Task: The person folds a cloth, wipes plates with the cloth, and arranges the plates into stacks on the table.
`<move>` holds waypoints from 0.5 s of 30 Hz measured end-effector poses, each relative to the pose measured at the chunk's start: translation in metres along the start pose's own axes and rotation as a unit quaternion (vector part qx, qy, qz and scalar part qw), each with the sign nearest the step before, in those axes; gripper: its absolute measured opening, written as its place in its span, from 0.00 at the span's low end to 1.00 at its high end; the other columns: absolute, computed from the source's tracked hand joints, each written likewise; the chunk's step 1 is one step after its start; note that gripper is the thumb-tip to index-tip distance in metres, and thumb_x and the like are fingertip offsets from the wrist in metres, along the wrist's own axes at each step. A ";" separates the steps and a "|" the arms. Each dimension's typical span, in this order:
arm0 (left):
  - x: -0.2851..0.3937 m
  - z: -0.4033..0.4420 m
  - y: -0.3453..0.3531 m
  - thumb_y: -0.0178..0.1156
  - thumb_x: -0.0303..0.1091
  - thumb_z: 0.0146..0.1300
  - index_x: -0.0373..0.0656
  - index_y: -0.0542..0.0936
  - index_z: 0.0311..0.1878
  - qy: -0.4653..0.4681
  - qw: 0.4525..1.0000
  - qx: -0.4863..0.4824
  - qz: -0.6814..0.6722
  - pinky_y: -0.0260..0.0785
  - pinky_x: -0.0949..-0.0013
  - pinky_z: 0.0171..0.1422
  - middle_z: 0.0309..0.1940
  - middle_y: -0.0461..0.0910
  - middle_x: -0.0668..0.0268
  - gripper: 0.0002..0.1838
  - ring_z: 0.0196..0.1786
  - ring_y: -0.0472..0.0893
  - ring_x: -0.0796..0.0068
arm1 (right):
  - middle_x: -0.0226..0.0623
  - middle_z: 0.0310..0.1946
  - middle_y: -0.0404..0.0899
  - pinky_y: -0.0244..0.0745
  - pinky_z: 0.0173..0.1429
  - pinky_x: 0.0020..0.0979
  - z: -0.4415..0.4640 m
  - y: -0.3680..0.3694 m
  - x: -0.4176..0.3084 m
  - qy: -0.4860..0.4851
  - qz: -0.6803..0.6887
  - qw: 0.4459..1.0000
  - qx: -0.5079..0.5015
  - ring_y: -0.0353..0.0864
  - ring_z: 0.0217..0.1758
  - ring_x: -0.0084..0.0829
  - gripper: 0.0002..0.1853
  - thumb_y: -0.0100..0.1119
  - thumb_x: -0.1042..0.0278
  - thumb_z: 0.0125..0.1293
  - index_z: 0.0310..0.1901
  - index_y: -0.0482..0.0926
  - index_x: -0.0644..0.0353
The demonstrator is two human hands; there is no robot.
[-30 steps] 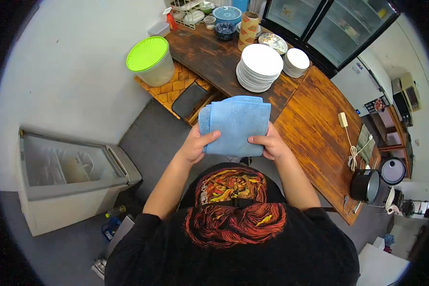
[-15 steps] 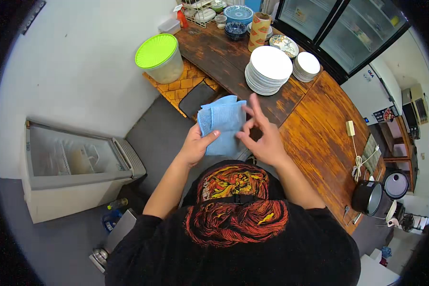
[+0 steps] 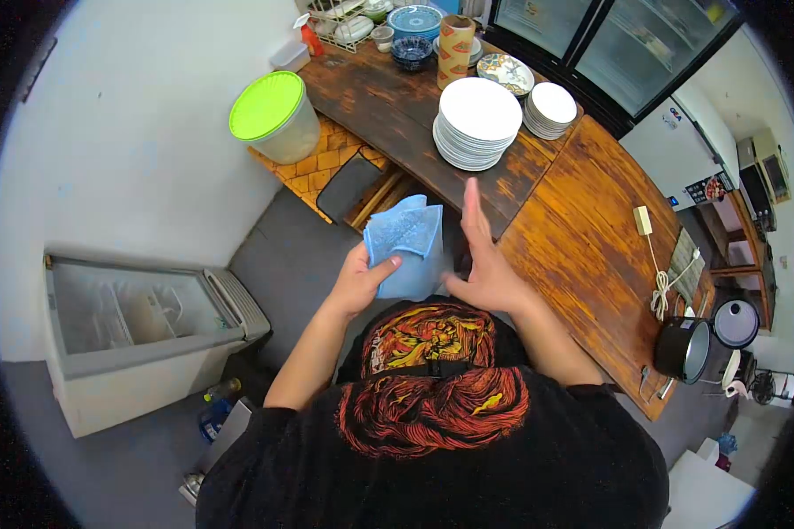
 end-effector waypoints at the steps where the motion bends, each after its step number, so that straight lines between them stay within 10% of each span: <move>1: -0.004 0.001 0.003 0.59 0.25 0.67 0.37 0.74 0.60 -0.007 1.000 -0.004 0.003 0.73 0.73 0.54 0.50 0.82 0.62 0.19 0.47 0.81 0.75 | 0.34 0.41 0.78 0.64 0.68 0.33 -0.002 -0.003 0.001 -0.012 -0.045 0.999 0.013 0.77 0.62 0.40 0.52 0.65 0.77 0.54 0.79 0.45 0.59; 4: -0.008 0.010 0.015 0.59 0.25 0.67 0.37 0.74 0.60 -0.015 1.000 -0.019 0.013 0.74 0.73 0.54 0.50 0.82 0.62 0.19 0.47 0.81 0.75 | 0.35 0.43 0.77 0.64 0.68 0.33 -0.005 -0.018 0.003 -0.038 -0.139 0.989 0.046 0.75 0.64 0.40 0.54 0.65 0.78 0.54 0.80 0.43 0.56; 9: -0.014 0.025 0.037 0.59 0.25 0.67 0.37 0.74 0.61 -0.053 0.997 -0.051 0.028 0.74 0.73 0.53 0.50 0.82 0.62 0.19 0.47 0.81 0.74 | 0.38 0.48 0.77 0.65 0.66 0.32 -0.021 -0.029 0.053 0.218 -0.058 0.970 -0.096 0.75 0.61 0.38 0.53 0.67 0.78 0.54 0.79 0.46 0.55; 15: -0.013 0.041 0.067 0.58 0.24 0.67 0.36 0.73 0.61 -0.050 0.995 -0.080 0.029 0.75 0.72 0.52 0.50 0.82 0.61 0.20 0.46 0.81 0.74 | 0.39 0.52 0.76 0.70 0.62 0.32 -0.022 -0.050 0.019 -0.029 -0.196 0.980 0.032 0.76 0.54 0.33 0.50 0.67 0.74 0.56 0.78 0.51 0.55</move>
Point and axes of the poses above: each hand's wrist, its own z-axis towards the middle knuckle, its own y-axis out of the palm, x = y × z, the point moved 8 cm from there along z, towards the middle knuckle
